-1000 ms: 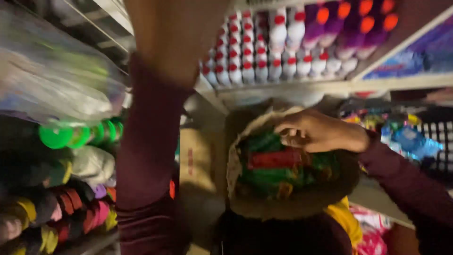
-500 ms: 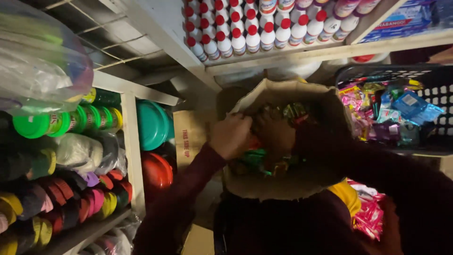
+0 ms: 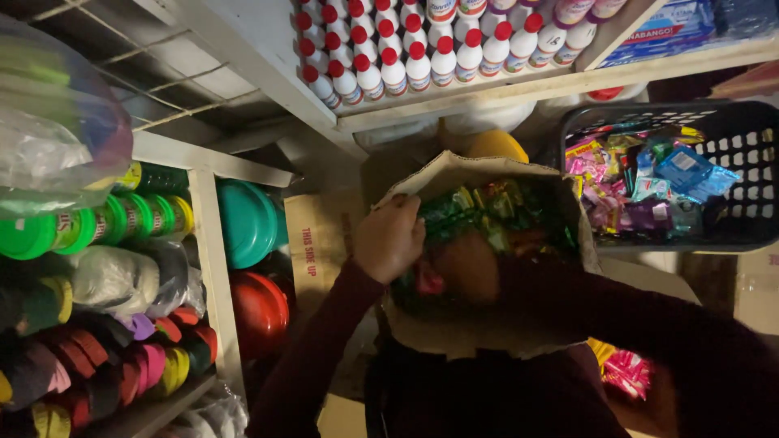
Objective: The person sits on the floor in a small shop and organizes various household items. They pick up packets of laundry detergent, fabric softener, and other cleaning supplies from a cardboard box and a black basket, then place them onto the shelves.
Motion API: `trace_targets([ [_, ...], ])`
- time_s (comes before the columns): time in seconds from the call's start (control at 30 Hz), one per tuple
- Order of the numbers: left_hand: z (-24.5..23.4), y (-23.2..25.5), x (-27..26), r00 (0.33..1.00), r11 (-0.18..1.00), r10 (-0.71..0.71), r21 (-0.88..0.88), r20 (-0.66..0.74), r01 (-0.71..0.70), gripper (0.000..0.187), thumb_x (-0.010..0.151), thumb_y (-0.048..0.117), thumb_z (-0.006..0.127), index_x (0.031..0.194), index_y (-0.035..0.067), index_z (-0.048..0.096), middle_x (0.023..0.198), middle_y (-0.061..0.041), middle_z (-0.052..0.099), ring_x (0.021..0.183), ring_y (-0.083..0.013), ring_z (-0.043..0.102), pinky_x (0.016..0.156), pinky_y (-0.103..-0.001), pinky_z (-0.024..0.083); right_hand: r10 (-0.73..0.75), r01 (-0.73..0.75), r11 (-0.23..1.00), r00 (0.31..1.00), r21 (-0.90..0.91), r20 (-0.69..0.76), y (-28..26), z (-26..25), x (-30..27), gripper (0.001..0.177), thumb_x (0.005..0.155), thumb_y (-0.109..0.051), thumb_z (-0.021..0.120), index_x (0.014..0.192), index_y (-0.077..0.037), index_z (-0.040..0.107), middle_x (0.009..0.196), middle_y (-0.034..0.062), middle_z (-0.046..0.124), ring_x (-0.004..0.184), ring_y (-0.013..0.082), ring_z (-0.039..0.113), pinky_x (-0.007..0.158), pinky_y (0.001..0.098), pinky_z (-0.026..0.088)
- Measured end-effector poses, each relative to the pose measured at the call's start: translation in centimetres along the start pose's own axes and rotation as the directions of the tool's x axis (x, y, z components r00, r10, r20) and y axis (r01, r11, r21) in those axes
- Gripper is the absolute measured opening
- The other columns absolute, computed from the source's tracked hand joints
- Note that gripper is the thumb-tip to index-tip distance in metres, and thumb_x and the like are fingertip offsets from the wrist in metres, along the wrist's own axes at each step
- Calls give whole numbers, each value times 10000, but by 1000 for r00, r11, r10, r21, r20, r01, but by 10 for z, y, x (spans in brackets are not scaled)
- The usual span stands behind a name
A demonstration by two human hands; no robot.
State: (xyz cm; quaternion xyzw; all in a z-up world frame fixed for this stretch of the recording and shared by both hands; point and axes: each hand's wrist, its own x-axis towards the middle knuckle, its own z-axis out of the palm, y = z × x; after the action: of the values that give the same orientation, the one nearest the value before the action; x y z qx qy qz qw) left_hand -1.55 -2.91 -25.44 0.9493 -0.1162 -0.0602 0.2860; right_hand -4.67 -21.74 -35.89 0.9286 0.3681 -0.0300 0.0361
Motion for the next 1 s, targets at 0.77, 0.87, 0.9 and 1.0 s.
trace_targets([
  [0.77, 166, -23, 82, 753, 994, -61, 111, 655, -15, 369, 795, 167, 726, 1146, 57, 698, 1081, -242, 713, 1010, -421, 700, 832, -524, 577, -158, 103, 954, 970, 281, 183, 27, -107, -119, 360, 773, -224, 623, 1083, -49, 671, 976, 121, 699, 871, 313, 661, 740, 457, 504],
  [0.87, 139, 3, 56, 751, 991, 39, 68, 659, -111, 459, 790, 169, 724, 1236, 88, 651, 1112, -248, 691, 1025, -436, 676, 832, -536, 568, -174, 95, 949, 953, 301, 248, 25, -99, -124, 340, 777, -246, 635, 1050, -47, 663, 977, 132, 688, 906, 328, 653, 749, 457, 501],
  [0.9, 127, 14, 48, 749, 988, 73, 53, 659, -142, 490, 788, 170, 723, 1265, 98, 635, 1123, -250, 683, 1030, -441, 668, 831, -540, 564, -187, 101, 947, 945, 305, 267, 25, -96, -126, 317, 778, -248, 640, 1023, -48, 660, 992, 135, 687, 918, 331, 650, 747, 458, 499],
  [1.0, 98, 41, 18, 735, 973, 169, 6, 656, -229, 588, 783, 172, 720, 1355, 129, 588, 1155, -256, 661, 1045, -456, 644, 831, -551, 554, -148, 126, 949, 987, 290, 55, 29, -109, -125, 306, 713, -223, 639, 974, -64, 651, 1001, 124, 706, 895, 294, 654, 758, 440, 505],
])
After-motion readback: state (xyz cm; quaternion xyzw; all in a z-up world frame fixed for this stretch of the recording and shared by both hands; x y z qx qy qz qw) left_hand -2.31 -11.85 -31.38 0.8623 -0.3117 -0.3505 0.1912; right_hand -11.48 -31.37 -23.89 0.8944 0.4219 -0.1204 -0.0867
